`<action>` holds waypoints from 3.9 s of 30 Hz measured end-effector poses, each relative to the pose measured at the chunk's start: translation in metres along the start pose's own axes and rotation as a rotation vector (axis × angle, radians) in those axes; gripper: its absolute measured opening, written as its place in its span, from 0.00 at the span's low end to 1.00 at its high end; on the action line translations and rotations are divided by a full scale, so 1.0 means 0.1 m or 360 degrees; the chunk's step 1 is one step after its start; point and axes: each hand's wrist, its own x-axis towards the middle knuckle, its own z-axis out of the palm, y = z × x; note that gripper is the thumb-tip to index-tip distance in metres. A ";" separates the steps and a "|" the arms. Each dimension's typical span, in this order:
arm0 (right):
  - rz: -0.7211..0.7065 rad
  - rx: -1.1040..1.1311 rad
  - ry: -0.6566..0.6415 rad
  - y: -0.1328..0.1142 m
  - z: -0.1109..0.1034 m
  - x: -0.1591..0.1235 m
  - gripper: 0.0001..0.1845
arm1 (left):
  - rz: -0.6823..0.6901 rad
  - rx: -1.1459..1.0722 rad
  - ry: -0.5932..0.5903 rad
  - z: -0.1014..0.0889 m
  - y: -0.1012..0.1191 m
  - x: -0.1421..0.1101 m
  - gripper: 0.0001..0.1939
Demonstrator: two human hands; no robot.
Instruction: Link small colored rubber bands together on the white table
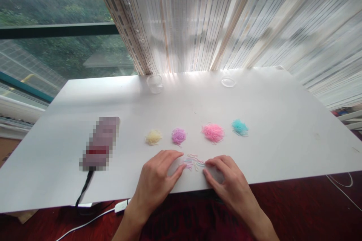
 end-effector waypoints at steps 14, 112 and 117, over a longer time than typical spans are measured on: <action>0.0000 -0.0129 0.0014 0.01 -0.02 0.03 0.09 | 0.0031 -0.0065 0.0029 0.22 0.08 -0.13 0.06; 0.0258 0.0649 -0.0183 -0.18 -0.21 0.25 0.11 | 0.0020 -0.0399 0.0366 0.26 0.24 -0.03 0.07; 0.0170 0.0662 -0.0214 -0.23 -0.21 0.26 0.09 | 0.0051 -0.0367 0.0337 0.26 0.24 -0.05 0.07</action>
